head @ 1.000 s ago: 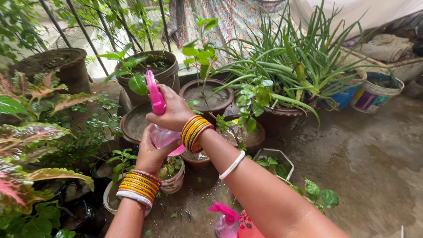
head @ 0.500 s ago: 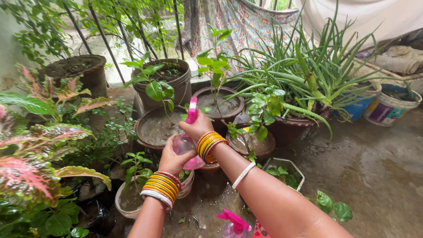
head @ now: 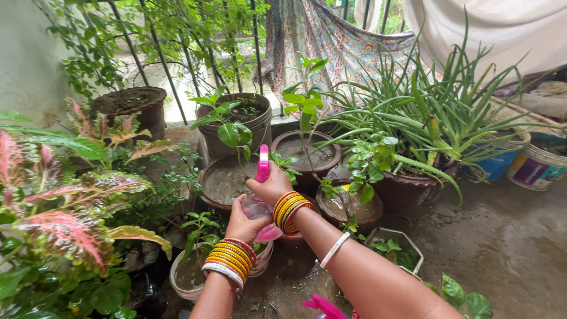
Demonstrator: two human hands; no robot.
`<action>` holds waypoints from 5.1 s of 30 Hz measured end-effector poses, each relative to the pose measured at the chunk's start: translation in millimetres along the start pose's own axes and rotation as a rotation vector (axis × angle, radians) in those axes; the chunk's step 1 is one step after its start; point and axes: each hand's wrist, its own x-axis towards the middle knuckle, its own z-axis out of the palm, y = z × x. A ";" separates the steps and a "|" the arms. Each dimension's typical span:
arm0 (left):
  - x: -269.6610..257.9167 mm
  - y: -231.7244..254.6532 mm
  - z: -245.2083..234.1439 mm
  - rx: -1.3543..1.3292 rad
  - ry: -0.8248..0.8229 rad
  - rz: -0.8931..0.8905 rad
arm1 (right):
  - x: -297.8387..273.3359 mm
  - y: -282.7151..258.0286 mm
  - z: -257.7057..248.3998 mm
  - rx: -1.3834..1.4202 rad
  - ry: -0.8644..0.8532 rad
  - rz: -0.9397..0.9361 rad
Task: The person waters various potted plants on a balcony using a spray bottle, moving the bottle to reach different plants and leaves.
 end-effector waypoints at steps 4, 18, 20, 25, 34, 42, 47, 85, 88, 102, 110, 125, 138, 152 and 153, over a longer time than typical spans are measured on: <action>-6.6 12.9 -10.6 -0.097 -0.028 -0.007 | -9.5 -22.4 4.4 -0.049 0.031 -0.174; -36.3 71.0 -23.8 -0.001 0.104 0.138 | -24.1 -68.5 8.4 0.057 0.041 -0.459; -36.9 74.3 -23.1 -0.093 0.088 0.149 | -23.6 -70.7 8.9 0.089 0.056 -0.551; -40.6 83.3 -26.1 -0.020 0.108 0.183 | -24.7 -75.3 9.5 0.103 0.053 -0.544; -37.9 76.5 -30.1 -0.092 0.078 0.198 | -25.9 -78.5 13.2 0.083 0.025 -0.537; -38.0 74.8 -34.1 -0.104 0.095 0.153 | -26.9 -83.1 14.9 0.108 -0.018 -0.516; -38.2 73.6 -39.9 -0.049 0.146 0.202 | -27.9 -89.6 15.4 0.126 -0.034 -0.541; -129.1 292.7 -199.6 -0.042 0.602 0.178 | -69.8 -359.6 77.2 0.134 -0.415 -0.643; -141.6 297.2 -210.6 -0.045 0.630 0.151 | -82.0 -369.3 86.1 0.129 -0.443 -0.625; -186.9 299.4 -276.4 -0.095 0.652 0.184 | -130.2 -406.7 128.5 0.080 -0.459 -0.592; -263.8 354.7 -272.6 -0.247 0.631 -0.065 | -139.8 -423.6 147.7 0.182 -0.528 -0.591; -269.7 374.4 -272.3 -0.263 0.505 -0.167 | -106.3 -407.6 130.4 0.303 -0.632 -0.503; -221.7 354.7 -255.1 -0.165 0.316 -0.160 | -72.3 -377.7 110.6 0.242 -0.568 -0.434; -182.4 329.5 -204.3 -0.248 0.227 -0.196 | -41.5 -332.7 67.2 0.150 -0.542 -0.420; -179.7 326.4 -199.4 -0.312 0.215 -0.179 | -40.2 -330.5 65.1 0.147 -0.542 -0.421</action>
